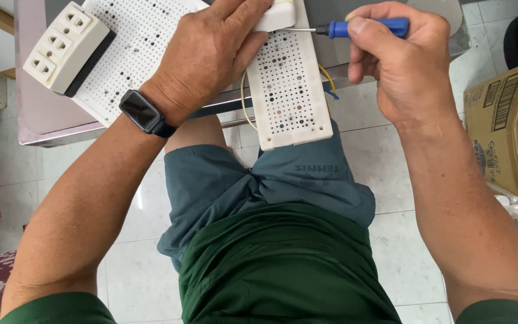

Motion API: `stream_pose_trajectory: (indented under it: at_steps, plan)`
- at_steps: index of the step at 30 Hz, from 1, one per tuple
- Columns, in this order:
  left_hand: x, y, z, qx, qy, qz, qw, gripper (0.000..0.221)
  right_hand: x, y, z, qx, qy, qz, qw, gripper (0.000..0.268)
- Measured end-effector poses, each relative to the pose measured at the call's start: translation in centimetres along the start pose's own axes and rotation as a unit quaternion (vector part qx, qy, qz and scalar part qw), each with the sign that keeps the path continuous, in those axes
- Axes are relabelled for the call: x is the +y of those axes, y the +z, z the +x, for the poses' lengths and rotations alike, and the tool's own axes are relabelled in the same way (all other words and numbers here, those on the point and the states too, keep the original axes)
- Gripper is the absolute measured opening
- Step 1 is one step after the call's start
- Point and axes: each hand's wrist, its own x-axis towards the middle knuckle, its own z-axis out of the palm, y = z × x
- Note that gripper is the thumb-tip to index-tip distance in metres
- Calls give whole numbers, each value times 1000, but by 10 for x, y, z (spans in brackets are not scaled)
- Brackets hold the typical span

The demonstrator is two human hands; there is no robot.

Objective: The person is wiring an electrical socket component, inserting wires into terminals and tightening them with a screwdriver.

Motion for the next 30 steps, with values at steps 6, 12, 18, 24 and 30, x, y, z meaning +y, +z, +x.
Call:
stream_pose_trajectory:
  at_steps: [6, 12, 18, 24, 30]
  plan:
    - [1, 7, 0, 6, -25, 9, 1000, 49, 5, -1, -1, -3, -28, 8, 1000, 16]
    - [3, 5, -2, 19, -29, -21, 999, 43, 3, 3, -2, 24, -24, 14, 999, 12]
    - [6, 5, -1, 22, -41, -16, 999, 47, 5, 3, -4, 26, -36, 15, 999, 14]
    - [8, 1, 6, 17, -17, -16, 1000, 38, 9, 3, -9, 20, -87, -6, 996, 13]
    - [5, 0, 7, 3, -20, 11, 1000, 43, 16, -1, -7, 2, -124, 19, 992, 11]
